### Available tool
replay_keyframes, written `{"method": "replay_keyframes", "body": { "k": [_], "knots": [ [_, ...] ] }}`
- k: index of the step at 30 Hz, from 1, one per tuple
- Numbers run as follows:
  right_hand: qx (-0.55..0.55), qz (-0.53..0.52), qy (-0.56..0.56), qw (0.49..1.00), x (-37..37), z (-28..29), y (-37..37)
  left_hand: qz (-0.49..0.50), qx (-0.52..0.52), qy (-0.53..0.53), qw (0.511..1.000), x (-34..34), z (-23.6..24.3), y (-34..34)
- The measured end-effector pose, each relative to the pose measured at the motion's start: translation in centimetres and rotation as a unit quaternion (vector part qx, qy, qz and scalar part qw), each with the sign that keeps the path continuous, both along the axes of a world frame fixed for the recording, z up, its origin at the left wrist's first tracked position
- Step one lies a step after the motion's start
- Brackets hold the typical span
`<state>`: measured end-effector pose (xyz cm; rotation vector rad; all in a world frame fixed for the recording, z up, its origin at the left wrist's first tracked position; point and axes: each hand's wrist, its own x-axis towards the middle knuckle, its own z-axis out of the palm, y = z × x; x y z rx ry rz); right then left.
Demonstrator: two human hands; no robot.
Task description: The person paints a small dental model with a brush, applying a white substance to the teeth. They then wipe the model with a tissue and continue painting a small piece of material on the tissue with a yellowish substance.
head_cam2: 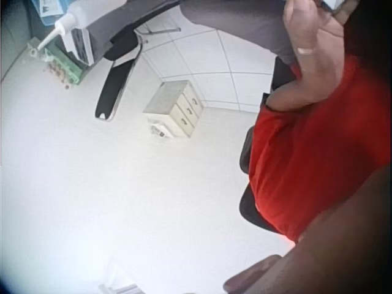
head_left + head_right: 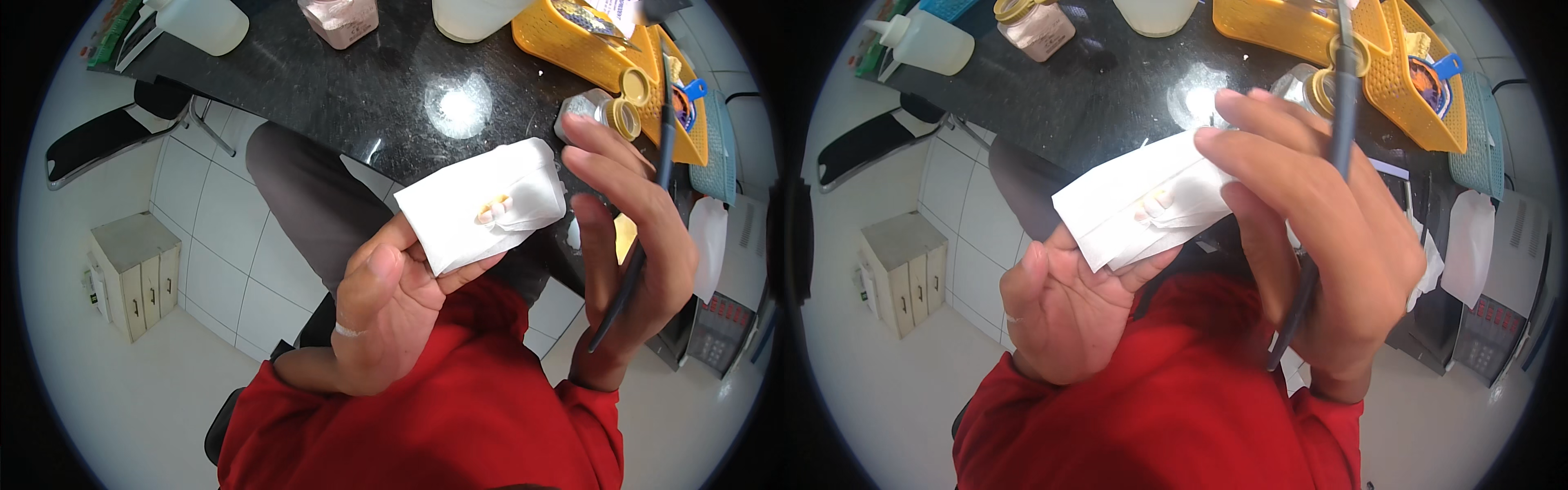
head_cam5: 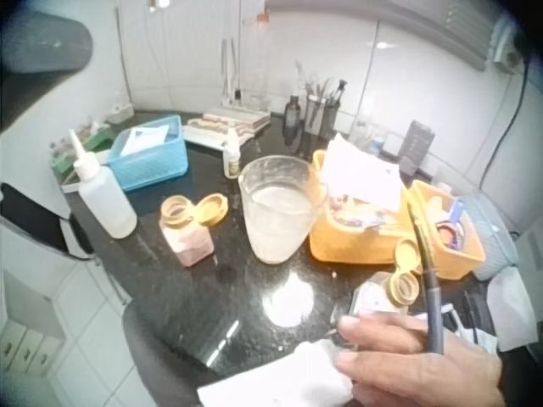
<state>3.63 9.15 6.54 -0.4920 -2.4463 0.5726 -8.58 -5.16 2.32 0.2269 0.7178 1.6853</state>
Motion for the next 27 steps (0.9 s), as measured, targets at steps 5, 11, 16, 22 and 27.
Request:
{"method": "replay_keyframes", "body": {
  "k": [5, 11, 16, 22, 27],
  "knots": [
    [-0.034, 0.024, -0.067, 0.997, 0.0, 1.6, 0.0, -0.028, 0.004, -0.009, 1.000, 0.1, 0.7, -0.9],
    [-0.030, 0.042, -0.142, 0.989, 1.1, 2.2, 0.1, -0.061, 0.036, -0.007, 0.997, 0.4, 0.8, -1.7],
    [0.012, 0.039, -0.154, 0.987, 2.0, 2.4, 0.2, -0.066, 0.031, -0.026, 0.997, 0.6, 0.9, -1.8],
    [-0.007, 0.033, -0.065, 0.997, 1.8, 2.5, -0.7, -0.084, 0.026, -0.036, 0.996, 0.9, 1.1, -1.7],
    [0.088, 0.083, -0.051, 0.991, 2.5, 2.2, -0.4, -0.089, 0.021, -0.052, 0.994, 1.0, 1.5, -1.4]
  ]
}}
